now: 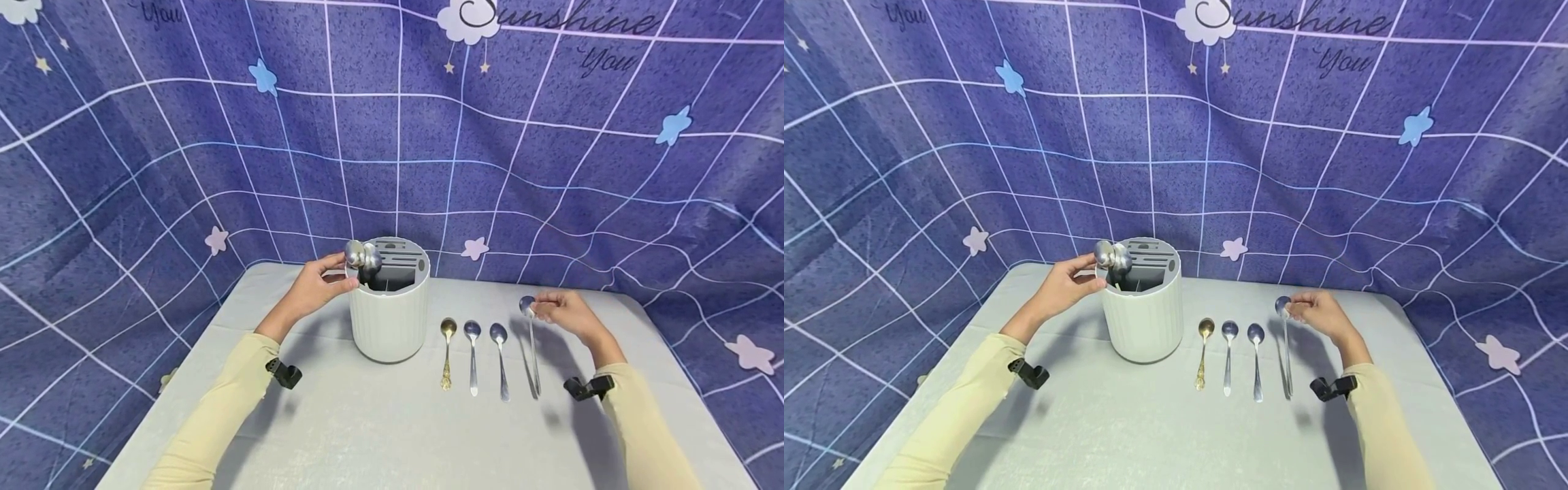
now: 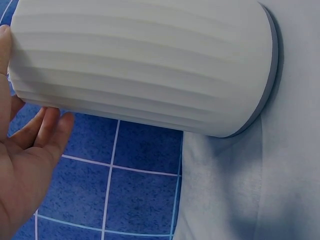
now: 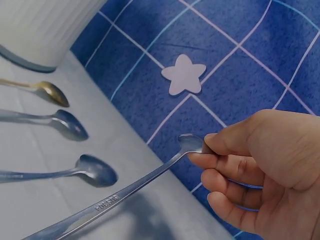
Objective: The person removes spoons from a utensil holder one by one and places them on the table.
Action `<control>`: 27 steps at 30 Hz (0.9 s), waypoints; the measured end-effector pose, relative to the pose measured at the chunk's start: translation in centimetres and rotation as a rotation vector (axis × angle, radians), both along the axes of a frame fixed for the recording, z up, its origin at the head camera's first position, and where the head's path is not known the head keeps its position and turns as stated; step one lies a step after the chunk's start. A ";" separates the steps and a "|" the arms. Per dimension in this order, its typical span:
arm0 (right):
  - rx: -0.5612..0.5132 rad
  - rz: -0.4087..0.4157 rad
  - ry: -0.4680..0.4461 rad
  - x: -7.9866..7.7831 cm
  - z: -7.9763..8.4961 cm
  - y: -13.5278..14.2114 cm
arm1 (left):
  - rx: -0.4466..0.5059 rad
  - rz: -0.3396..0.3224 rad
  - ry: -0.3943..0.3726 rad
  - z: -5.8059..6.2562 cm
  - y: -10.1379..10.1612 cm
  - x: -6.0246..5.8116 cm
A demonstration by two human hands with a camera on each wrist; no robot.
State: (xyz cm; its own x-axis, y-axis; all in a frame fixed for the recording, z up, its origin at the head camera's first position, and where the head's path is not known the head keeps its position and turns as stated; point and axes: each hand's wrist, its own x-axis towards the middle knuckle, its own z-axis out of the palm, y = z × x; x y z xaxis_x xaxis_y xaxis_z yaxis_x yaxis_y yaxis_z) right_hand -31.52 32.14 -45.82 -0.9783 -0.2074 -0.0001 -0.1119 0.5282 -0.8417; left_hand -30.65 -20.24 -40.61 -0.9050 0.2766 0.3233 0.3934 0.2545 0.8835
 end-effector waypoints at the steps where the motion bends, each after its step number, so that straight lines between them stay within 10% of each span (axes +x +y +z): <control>1: -0.010 -0.001 -0.009 0.0 -0.2 0.0 | 0.001 0.001 0.001 0.0 0.0 0.0; 27: -0.065 -0.072 -0.104 0.4 -3.5 0.1 | 0.000 0.002 0.002 -0.2 0.0 0.0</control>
